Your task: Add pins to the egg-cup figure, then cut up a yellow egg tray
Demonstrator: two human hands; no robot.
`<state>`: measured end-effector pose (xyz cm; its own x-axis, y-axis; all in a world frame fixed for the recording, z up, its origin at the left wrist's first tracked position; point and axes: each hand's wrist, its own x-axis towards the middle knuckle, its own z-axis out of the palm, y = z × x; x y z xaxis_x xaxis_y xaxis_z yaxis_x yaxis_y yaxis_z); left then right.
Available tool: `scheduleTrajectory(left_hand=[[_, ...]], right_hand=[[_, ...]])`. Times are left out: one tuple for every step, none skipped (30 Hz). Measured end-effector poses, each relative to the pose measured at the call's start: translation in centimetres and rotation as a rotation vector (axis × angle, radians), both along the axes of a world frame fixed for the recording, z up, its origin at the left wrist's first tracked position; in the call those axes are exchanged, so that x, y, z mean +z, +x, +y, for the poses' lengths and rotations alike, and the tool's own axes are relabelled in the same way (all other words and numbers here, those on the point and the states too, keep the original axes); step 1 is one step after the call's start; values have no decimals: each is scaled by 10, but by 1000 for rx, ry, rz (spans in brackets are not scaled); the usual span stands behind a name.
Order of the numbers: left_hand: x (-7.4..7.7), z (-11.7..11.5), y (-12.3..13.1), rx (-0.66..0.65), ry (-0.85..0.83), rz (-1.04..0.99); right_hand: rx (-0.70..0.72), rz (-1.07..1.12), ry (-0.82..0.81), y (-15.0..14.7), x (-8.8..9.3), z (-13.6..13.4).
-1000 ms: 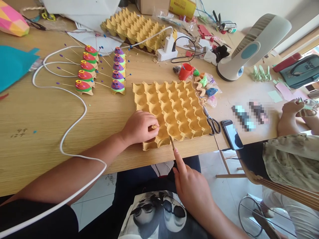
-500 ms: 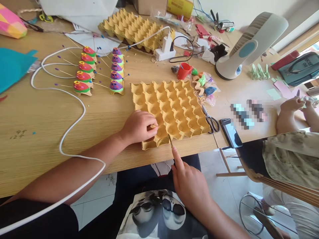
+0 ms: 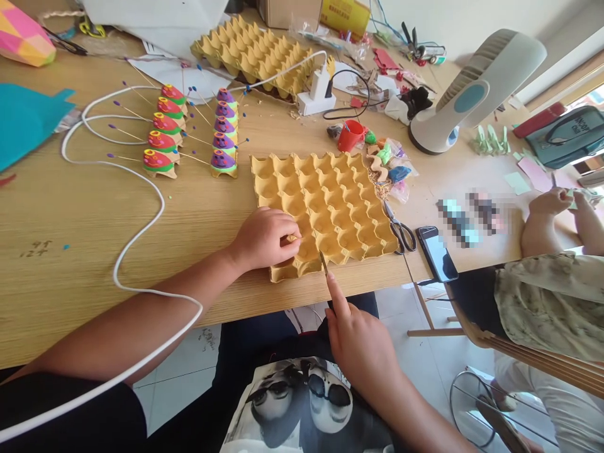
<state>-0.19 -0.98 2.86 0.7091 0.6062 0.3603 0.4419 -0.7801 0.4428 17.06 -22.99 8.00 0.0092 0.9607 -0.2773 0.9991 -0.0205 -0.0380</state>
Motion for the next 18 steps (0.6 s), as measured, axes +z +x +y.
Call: scheduleTrajectory(left_hand=[[0,0,0,0,-1,2],[0,0,0,-1,0,7],[0,1,-1,-1,1,11],[-1,1,-1,0,1,16],[-1,1,-1,1,1,18],[-1,1,-1,1,0,18],[-1,1,-1,2,-1,14],[-1,1,-1,2,-1,9],[-1,1,-1,1,-3,5],[-1,1,-1,-1,-5,2],[-1,1,-1,-4,-7,0],[0,1,-1,-6,-10,-1],[0,1,-2,-7,-13,0],[0,0,-2,-6,-15,0],[0,0,-2,-5,-15,-1],[0,0,-2,-2,-14,-2],[0,0,-2,-1,-12,-2],[-1,0,-2,0,-10,-2]], right_hand=[[-13,35,-2,2,1,3],[-29,86,-8,6,2,6],[-45,154,-15,10,3,9],[-63,236,-25,15,4,11],[-81,325,-39,20,4,12],[-99,412,-55,26,3,13],[-119,491,-72,31,2,14],[-137,560,-88,35,-1,14],[-151,619,-97,38,-4,13],[-160,669,-101,40,-8,12],[-166,707,-96,41,-11,11],[-168,731,-88,41,-14,10],[-168,734,-76,40,-17,9],[-164,714,-60,38,-18,8],[-156,670,-39,35,-19,7],[-141,605,-12,32,-19,6],[-119,524,17,28,-19,4],[-96,436,43,23,-18,2]])
